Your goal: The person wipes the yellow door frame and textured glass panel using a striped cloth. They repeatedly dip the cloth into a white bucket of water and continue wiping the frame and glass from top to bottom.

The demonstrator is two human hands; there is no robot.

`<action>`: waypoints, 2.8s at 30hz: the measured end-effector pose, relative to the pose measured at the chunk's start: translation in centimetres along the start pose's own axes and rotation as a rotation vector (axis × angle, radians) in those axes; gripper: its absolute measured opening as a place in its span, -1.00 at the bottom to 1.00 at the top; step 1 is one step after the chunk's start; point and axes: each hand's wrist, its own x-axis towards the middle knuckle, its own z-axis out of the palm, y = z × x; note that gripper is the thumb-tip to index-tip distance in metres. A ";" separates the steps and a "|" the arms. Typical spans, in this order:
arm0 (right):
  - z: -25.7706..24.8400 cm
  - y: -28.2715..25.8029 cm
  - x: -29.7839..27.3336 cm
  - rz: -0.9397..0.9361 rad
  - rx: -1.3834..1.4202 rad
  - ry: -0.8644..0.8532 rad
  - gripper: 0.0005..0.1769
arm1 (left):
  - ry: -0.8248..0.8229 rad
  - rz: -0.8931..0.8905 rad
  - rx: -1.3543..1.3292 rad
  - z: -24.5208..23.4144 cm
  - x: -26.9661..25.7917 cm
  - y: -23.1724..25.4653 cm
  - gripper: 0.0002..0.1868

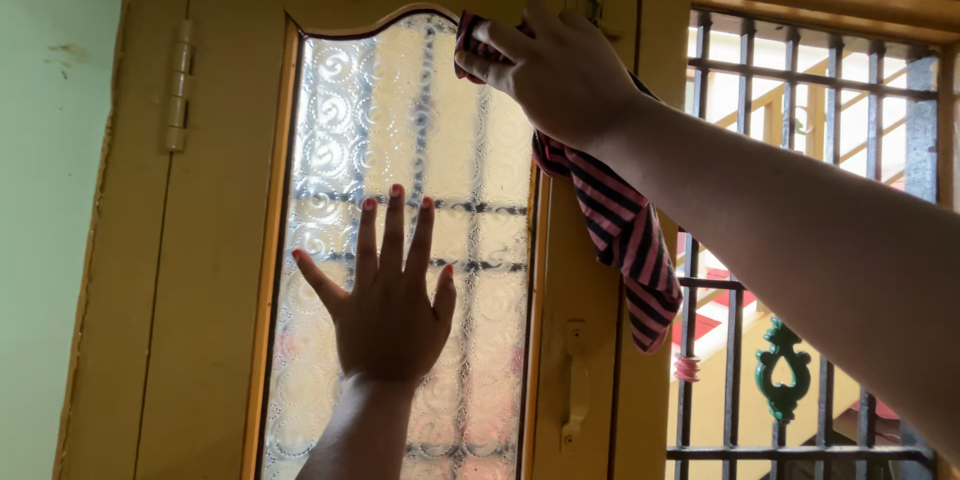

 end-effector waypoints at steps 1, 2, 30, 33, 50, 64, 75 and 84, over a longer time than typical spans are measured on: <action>-0.1 0.1 -0.1 -0.006 -0.008 -0.016 -0.52 | -0.001 -0.003 -0.006 0.0 0.0 0.0 -0.31; -0.3 0.2 -0.1 -0.012 -0.017 -0.032 -0.52 | -0.003 -0.006 -0.012 0.1 0.0 0.1 -0.31; -4.3 -0.6 -4.6 0.254 0.211 -0.335 -0.25 | -0.047 -0.006 -0.062 -0.3 -0.3 -0.1 -0.31; -5.6 -2.1 -5.5 0.286 0.224 -0.396 -0.28 | -0.047 0.003 -0.085 -0.2 -0.3 -0.3 -0.31; -11.5 -12.7 -13.3 0.163 0.273 -0.352 -0.72 | -0.121 -0.017 -0.165 -1.3 0.0 -0.1 -0.31; -13.2 -15.0 -13.9 0.210 0.364 -0.424 -0.38 | -0.293 -0.061 -0.153 -2.0 0.5 -0.1 -0.28; -12.4 -16.0 -13.2 0.303 0.416 -0.475 -0.40 | -0.960 0.059 0.132 -5.8 -13.0 -0.2 0.46; -12.7 -18.3 -12.2 0.444 0.369 -0.522 -0.39 | -1.220 -0.066 0.186 -6.7 -12.7 1.1 0.68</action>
